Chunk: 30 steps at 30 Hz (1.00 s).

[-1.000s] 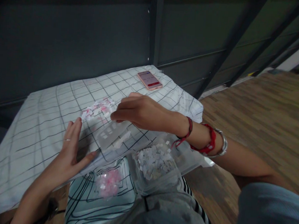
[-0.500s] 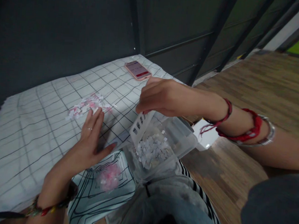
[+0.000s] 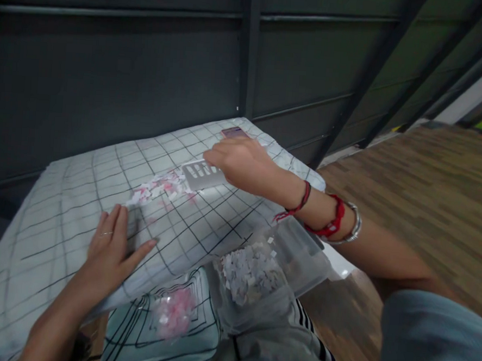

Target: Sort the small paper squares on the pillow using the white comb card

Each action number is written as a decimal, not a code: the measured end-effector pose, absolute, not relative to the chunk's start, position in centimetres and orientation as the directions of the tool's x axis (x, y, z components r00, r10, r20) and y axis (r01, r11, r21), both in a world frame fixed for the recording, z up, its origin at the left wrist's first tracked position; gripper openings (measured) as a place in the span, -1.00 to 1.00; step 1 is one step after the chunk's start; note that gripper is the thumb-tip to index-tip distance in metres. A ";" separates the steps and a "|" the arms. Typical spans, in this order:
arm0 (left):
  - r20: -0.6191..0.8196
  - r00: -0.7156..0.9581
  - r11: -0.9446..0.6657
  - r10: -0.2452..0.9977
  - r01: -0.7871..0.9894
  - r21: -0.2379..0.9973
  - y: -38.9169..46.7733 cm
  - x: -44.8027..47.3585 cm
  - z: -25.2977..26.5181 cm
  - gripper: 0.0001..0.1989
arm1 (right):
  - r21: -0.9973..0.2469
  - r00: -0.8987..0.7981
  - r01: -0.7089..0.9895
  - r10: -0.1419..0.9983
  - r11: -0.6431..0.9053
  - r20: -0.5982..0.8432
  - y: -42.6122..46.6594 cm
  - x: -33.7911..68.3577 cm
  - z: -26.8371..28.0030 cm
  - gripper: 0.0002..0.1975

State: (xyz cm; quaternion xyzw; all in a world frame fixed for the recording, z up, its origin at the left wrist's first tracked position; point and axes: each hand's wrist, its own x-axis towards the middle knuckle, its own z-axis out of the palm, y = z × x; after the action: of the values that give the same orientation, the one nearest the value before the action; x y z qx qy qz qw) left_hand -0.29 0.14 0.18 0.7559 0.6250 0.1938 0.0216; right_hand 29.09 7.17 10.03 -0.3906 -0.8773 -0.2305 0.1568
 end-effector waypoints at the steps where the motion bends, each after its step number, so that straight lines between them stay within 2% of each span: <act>1: 0.271 0.129 -0.203 0.954 0.942 0.266 0.0 -0.4 0.0 -0.11 | 0.286 -0.657 0.748 0.605 0.599 0.451 7.3 28.7 9.8 -0.75; 7: 0.259 0.107 -0.170 0.960 0.957 0.235 -0.7 -0.2 -0.1 -0.09 | 0.302 -0.702 0.699 0.541 0.649 0.463 5.9 28.3 9.1 -0.77; 11: 0.255 0.100 -0.159 0.962 0.962 0.221 -0.6 -0.1 0.1 -0.09 | 0.314 -0.693 0.698 0.495 0.644 0.525 5.3 28.1 8.9 -0.77; 19: 0.252 0.093 -0.153 0.963 0.961 0.231 -0.6 -0.1 0.1 -0.09 | 0.336 -0.688 0.704 0.485 0.626 0.539 5.4 27.5 8.7 -0.78; 30: 0.218 0.077 -0.128 0.973 0.965 0.229 -0.7 0.0 0.2 -0.08 | 0.319 -0.656 0.750 0.589 0.580 0.472 6.6 27.9 9.3 -0.80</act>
State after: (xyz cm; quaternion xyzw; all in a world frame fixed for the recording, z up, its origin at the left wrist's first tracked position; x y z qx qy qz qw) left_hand -0.02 -0.68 0.21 0.7337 0.6603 0.1598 0.0123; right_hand 27.94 6.64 9.31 -0.3826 -0.8744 -0.2522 0.1595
